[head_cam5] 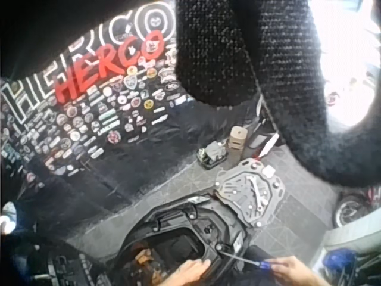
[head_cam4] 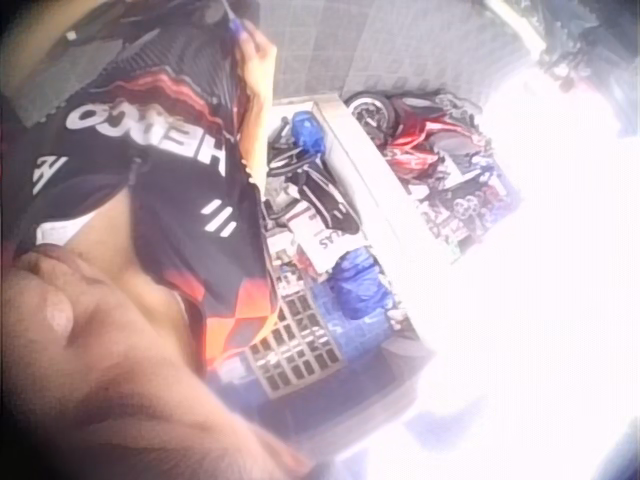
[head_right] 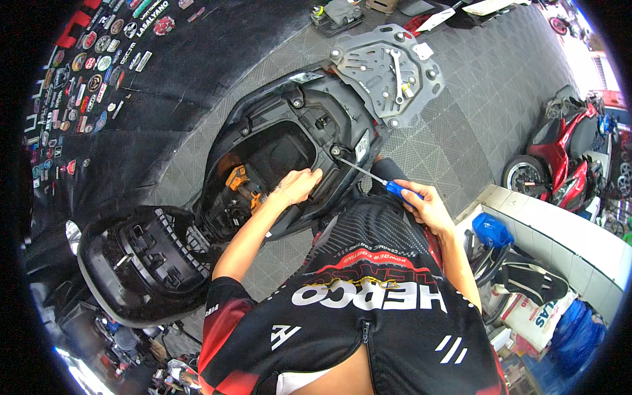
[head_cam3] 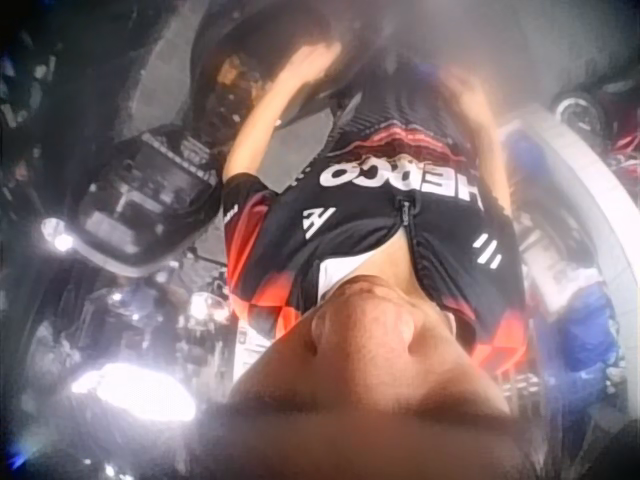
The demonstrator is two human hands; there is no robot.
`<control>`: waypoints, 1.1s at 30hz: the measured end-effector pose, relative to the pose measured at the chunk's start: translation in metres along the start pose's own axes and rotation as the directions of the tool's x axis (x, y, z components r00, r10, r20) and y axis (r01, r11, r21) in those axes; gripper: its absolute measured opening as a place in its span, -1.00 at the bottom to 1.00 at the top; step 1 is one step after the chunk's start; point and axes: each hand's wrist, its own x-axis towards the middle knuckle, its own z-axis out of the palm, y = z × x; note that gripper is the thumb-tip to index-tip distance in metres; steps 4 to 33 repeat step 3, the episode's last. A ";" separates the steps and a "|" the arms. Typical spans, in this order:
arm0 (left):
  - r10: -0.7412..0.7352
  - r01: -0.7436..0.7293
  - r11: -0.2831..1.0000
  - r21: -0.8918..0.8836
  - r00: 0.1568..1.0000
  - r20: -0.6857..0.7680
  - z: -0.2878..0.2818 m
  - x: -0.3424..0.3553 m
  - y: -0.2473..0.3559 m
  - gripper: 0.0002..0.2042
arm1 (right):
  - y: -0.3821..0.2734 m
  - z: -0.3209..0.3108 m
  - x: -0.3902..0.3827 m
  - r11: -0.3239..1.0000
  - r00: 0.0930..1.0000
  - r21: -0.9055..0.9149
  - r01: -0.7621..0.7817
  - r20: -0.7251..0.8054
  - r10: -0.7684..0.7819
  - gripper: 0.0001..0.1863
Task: The person works on a motorcycle in a workshop, using a power drill and screwdriver to remove and install bolts on the rear seat area. They remove the seat, place it aside, and then reattach it using tools.
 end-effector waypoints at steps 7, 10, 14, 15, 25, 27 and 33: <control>-0.047 0.043 0.991 -0.129 0.998 -0.032 0.014 0.000 -0.013 -0.66 | 0.002 0.001 0.004 1.000 1.000 -0.014 -0.002 0.002 0.002 -0.60; -0.047 0.043 0.991 -0.129 0.998 -0.032 0.014 0.000 -0.013 -0.66 | 0.002 0.001 0.004 1.000 1.000 -0.014 -0.002 0.002 0.002 -0.60; -0.047 0.043 0.991 -0.129 0.998 -0.032 0.014 0.000 -0.013 -0.66 | 0.002 0.001 0.004 1.000 1.000 -0.014 -0.002 0.002 0.002 -0.60; -0.047 0.043 0.991 -0.129 0.998 -0.032 0.014 0.000 -0.013 -0.66 | 0.002 0.001 0.004 1.000 1.000 -0.014 -0.002 0.002 0.002 -0.60; -0.047 0.043 0.991 -0.129 0.998 -0.032 0.014 0.000 -0.013 -0.66 | 0.002 0.001 0.004 1.000 1.000 -0.014 -0.002 0.002 0.002 -0.60; -0.047 0.043 0.991 -0.129 0.998 -0.032 0.014 0.000 -0.013 -0.66 | 0.002 0.001 0.004 1.000 1.000 -0.014 -0.002 0.002 0.002 -0.60; -0.047 0.043 0.991 -0.129 0.998 -0.032 0.014 0.000 -0.013 -0.66 | 0.002 0.001 0.004 1.000 1.000 -0.014 -0.002 0.002 0.002 -0.60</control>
